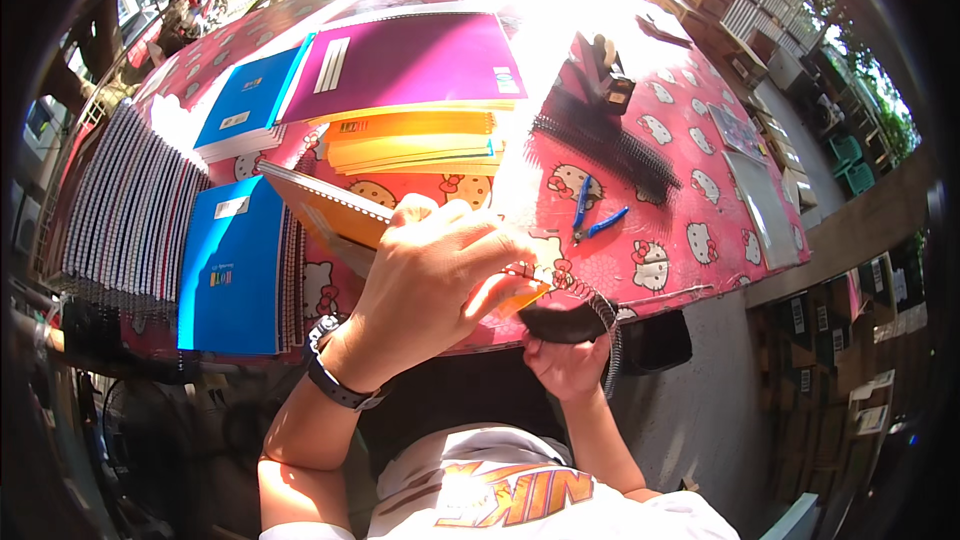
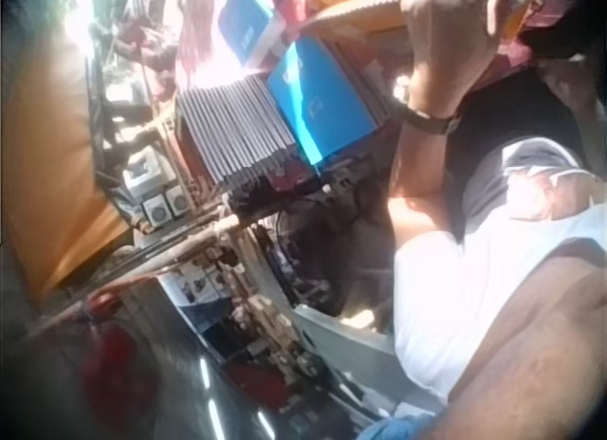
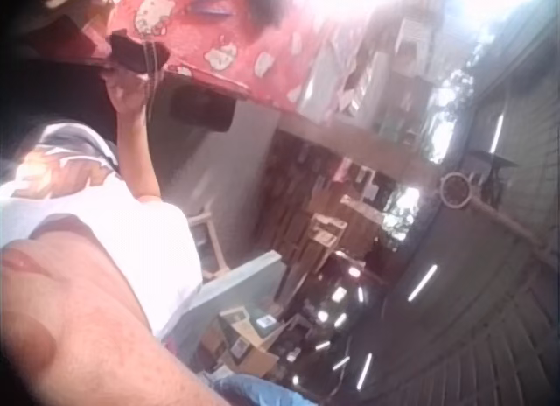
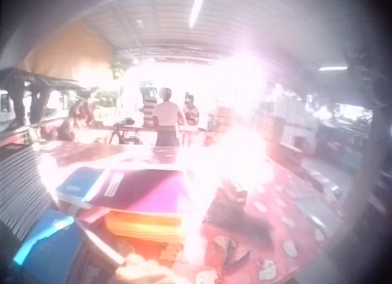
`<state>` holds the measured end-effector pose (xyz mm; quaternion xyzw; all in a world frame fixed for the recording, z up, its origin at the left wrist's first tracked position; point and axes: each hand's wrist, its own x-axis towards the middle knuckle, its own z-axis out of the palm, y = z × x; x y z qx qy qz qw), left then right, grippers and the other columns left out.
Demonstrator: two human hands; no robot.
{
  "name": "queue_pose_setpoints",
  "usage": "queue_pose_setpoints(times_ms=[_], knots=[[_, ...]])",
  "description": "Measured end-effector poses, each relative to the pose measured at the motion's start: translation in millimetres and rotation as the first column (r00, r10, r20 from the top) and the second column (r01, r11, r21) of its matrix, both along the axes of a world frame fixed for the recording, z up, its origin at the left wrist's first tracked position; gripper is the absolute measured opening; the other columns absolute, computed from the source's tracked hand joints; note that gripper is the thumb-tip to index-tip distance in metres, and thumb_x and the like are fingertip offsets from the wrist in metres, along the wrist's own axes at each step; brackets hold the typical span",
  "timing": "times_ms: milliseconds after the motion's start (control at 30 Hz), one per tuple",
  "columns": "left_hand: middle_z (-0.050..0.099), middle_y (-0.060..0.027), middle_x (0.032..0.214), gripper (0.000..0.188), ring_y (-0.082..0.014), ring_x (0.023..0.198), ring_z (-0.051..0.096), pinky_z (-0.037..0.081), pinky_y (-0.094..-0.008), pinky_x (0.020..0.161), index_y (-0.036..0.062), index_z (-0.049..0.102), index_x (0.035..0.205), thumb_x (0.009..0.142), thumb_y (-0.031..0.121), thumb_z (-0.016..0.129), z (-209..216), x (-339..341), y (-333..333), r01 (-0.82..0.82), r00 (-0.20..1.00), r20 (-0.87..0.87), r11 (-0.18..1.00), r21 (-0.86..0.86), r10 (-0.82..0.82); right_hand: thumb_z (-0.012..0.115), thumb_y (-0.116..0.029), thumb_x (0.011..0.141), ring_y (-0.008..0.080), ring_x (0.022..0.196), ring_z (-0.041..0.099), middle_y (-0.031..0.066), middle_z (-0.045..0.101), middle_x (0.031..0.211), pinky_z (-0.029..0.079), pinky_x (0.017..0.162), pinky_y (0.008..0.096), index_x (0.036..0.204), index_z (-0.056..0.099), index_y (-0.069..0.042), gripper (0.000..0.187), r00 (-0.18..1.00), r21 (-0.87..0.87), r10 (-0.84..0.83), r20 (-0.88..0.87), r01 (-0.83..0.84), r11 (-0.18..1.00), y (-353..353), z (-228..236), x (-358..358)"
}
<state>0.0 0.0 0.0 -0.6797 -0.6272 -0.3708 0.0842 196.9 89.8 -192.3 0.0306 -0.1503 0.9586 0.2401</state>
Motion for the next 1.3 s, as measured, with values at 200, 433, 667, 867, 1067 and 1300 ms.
queue_pose_setpoints(times_ms=[200,433,667,867,1067,1300], knots=[[0.060,0.0000,0.076,0.012,-0.0205,0.073,0.056,0.036,-0.0349,0.068,0.0123,0.061,0.080,0.076,0.023,0.066,4,-5,0,0.047,0.999,-0.009,0.996,-0.070,-0.048,0.040,-0.065,0.082,0.0251,0.088,0.059,0.0163,0.059,0.103,0.047,0.064,0.0329,0.120,0.048,-0.002,0.074,0.986,0.206,-0.081,0.144,0.051,0.977,2,4,3],[0.059,-0.0005,0.077,0.013,-0.0213,0.073,0.056,0.037,-0.0357,0.068,0.0127,0.060,0.082,0.074,0.021,0.067,-1,-3,-3,-0.021,0.999,-0.036,0.999,0.033,0.022,0.064,-0.056,0.067,0.0170,0.093,0.056,0.0100,0.060,0.098,0.042,0.084,0.0291,0.108,0.057,0.003,0.073,0.854,0.738,-0.143,0.500,-0.334,0.586,64,94,-17],[0.054,-0.0002,0.076,0.016,-0.0196,0.073,0.056,0.041,-0.0376,0.067,0.0136,0.057,0.081,0.073,0.022,0.067,-9,-2,1,0.008,0.992,-0.127,0.995,0.097,0.004,0.065,-0.058,0.069,0.0135,0.086,0.057,0.0080,0.060,0.102,0.046,0.069,0.0258,0.111,0.054,0.001,0.073,0.849,0.775,-0.322,0.418,-0.148,0.614,95,77,-34],[0.059,-0.0010,0.081,0.018,-0.0195,0.082,0.057,0.024,-0.0524,0.092,0.0133,0.058,0.080,0.079,0.030,0.062,-7,-5,-5,0.043,0.999,-0.023,0.999,-0.018,-0.043,0.060,-0.060,0.074,0.0210,0.087,0.058,0.0131,0.059,0.109,0.047,0.068,0.0301,0.119,0.048,0.003,0.078,0.964,0.620,-0.104,0.245,-0.074,0.781,73,100,-63],[0.060,-0.0005,0.081,0.025,-0.0198,0.085,0.057,0.019,-0.0545,0.099,0.0138,0.062,0.079,0.074,0.038,0.067,-16,-17,-10,-0.088,0.995,-0.030,0.993,0.076,0.090,0.055,-0.068,0.071,0.0217,0.084,0.059,0.0177,0.058,0.105,0.047,0.068,0.0296,0.114,0.049,0.011,0.090,0.968,0.765,-0.109,0.224,-0.105,0.635,75,143,-56],[0.057,0.0008,0.072,0.026,-0.0185,0.081,0.056,0.019,-0.0521,0.099,0.0161,0.063,0.068,0.067,0.041,0.071,-25,-20,-10,-0.155,0.987,-0.010,0.975,0.158,0.159,0.054,-0.055,0.077,0.0138,0.082,0.055,0.0101,0.059,0.094,0.042,0.066,0.0237,0.102,0.057,0.007,0.067,0.851,0.931,-0.383,0.359,-0.294,0.218,78,147,-62]])
